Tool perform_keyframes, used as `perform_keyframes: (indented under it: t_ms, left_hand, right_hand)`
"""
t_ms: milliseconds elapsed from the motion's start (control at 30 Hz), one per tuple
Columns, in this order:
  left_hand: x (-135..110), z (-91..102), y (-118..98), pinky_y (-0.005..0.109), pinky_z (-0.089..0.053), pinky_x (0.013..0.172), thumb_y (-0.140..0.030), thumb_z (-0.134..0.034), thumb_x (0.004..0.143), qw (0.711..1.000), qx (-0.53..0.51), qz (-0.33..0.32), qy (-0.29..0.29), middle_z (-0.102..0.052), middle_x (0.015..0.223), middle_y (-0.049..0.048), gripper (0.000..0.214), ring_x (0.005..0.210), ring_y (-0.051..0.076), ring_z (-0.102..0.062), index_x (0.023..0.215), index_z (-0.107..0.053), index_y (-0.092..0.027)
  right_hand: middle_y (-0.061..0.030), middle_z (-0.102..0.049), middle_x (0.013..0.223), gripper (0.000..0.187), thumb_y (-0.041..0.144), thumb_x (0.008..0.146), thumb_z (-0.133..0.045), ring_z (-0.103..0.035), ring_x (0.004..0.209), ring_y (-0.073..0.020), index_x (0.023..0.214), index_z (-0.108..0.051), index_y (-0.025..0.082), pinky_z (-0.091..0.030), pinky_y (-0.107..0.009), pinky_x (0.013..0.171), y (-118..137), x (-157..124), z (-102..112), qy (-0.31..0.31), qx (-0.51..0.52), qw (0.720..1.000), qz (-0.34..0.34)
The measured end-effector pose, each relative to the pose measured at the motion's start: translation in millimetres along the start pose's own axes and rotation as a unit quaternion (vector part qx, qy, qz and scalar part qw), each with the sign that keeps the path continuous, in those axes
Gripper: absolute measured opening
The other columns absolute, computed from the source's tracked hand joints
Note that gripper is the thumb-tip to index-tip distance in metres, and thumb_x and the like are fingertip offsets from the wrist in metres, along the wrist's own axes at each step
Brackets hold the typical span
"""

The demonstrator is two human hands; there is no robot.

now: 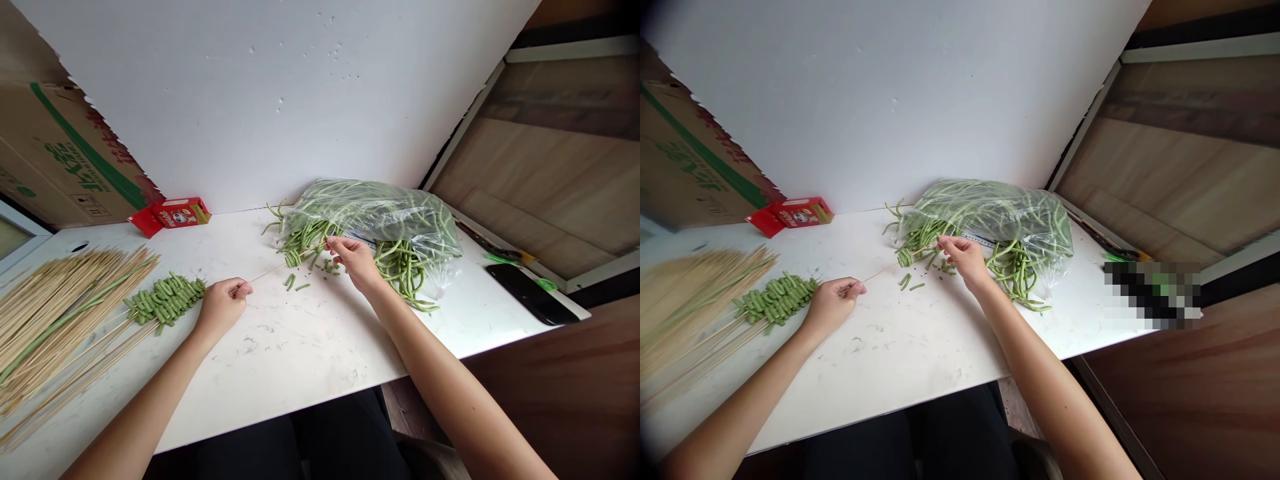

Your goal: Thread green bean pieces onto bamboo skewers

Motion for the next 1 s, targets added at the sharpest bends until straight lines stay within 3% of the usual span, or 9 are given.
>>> perform_keyframes:
  t_ms: [733,1000]
  left_hand:
    - [-2.0,-1.5,0.5,0.029,-0.049,0.073,-0.036,-0.06,0.089,1.0,-0.004,0.013,0.002,-0.081,0.082,0.0036,0.025,0.079,0.021,-0.074,0.077,-0.076,-0.022]
    - [-1.7,-0.8,0.3,0.029,-0.053,0.074,-0.037,-0.06,0.09,1.0,-0.022,-0.002,-0.005,-0.082,0.083,0.005,0.025,0.08,0.023,-0.076,0.077,-0.076,-0.022]
  right_hand:
    - [-0.0062,-0.077,0.081,0.047,0.067,0.074,-0.087,-0.059,0.067,-0.0155,0.082,-0.084,0.021,-0.049,-0.03,0.059,2.9,-3.0,-3.0,-0.006,-0.049,0.998,0.031]
    - [-0.0059,-0.076,0.083,0.041,0.061,0.072,-0.09,-0.061,0.071,-0.0165,0.081,-0.083,0.021,-0.051,-0.032,0.065,-7.8,-2.7,-3.7,-0.019,0.032,0.999,-0.004]
Point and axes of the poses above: each hand's wrist, its own x-axis towards the middle knuckle, its own z-axis out of the back of the hand, y = z × x, the point moved 10 cm from there along x, towards the middle knuckle
